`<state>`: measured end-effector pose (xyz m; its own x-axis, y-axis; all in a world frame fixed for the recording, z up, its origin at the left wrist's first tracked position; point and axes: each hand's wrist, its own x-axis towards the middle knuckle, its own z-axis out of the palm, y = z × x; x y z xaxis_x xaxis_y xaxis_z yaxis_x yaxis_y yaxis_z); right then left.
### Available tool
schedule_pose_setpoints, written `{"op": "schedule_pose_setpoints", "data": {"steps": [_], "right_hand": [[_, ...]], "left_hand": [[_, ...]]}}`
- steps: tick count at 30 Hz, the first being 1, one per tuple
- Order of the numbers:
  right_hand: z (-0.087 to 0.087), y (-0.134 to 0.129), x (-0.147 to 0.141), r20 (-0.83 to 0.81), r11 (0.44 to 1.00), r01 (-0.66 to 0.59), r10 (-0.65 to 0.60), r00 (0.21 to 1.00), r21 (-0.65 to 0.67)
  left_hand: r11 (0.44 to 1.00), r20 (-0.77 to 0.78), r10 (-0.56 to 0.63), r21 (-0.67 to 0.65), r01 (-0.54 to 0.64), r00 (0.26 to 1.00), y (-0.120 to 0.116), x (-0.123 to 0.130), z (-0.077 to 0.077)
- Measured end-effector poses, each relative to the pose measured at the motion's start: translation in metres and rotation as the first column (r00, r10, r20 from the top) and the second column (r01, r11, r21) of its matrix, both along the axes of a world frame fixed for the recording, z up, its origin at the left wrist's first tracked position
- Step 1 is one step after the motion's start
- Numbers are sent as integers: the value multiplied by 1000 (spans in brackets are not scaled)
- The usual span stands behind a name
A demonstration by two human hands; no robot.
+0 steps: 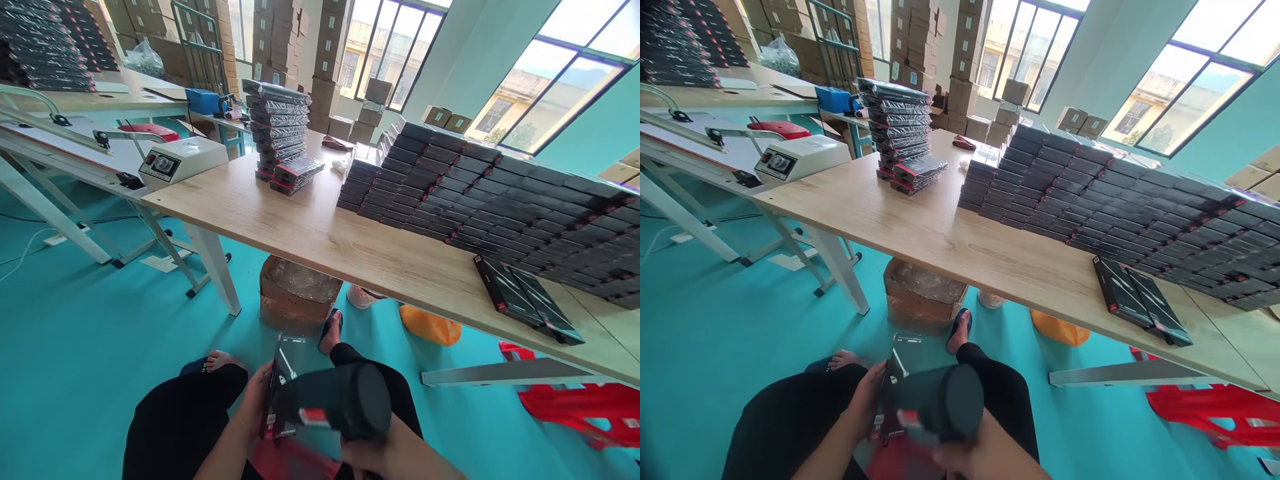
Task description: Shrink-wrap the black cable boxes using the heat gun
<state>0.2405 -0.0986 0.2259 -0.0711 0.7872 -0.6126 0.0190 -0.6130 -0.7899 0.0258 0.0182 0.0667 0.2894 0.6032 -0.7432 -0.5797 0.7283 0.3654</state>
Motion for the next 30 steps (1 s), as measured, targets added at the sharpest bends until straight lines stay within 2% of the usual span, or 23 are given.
{"op": "schedule_pose_setpoints", "data": {"steps": [3, 4, 8, 10, 13, 17, 19, 22, 26, 28, 30], "right_hand": [[6, 11, 8, 59, 993, 96, -100, 993, 63], [9, 12, 11, 75, 995, 82, -86, 993, 55], [17, 1, 20, 107, 980, -151, 164, 981, -127], [16, -6, 19, 117, 982, -135, 151, 982, -133], [14, -8, 15, 124, 997, -22, 31, 992, -72], [11, -7, 12, 87, 982, -147, 158, 984, -121], [5, -11, 14, 87, 988, -99, 110, 990, -122], [-6, -20, 16, 44, 993, 59, -54, 998, -107], [-10, -30, 14, -180, 992, -13, -9, 984, -125], [-9, -29, 8, -211, 989, 1, -33, 977, -150], [-9, -24, 1, -153, 983, 121, -142, 978, -139]], "left_hand": [[998, 31, -57, -30, 58, 998, 0, -2, -4], [998, 33, -58, -24, 59, 998, 0, -3, -3], [1000, 13, 1, 9, -1, 1000, 1, -3, 3], [1000, 19, -9, 14, 9, 1000, 2, -3, 6], [998, 22, -31, 54, 30, 999, 1, -3, 5], [993, -90, 65, 100, -56, 994, 0, -8, -5], [990, -109, 99, 107, -88, 989, 1, -10, -9], [993, -58, 87, 90, -82, 994, 2, -10, -9], [1000, 62, 19, -21, -18, 998, 9, -10, -7], [996, 79, 78, -53, -74, 994, 15, -12, -12], [985, 101, 164, -76, -157, 981, 20, -17, -21]]}}
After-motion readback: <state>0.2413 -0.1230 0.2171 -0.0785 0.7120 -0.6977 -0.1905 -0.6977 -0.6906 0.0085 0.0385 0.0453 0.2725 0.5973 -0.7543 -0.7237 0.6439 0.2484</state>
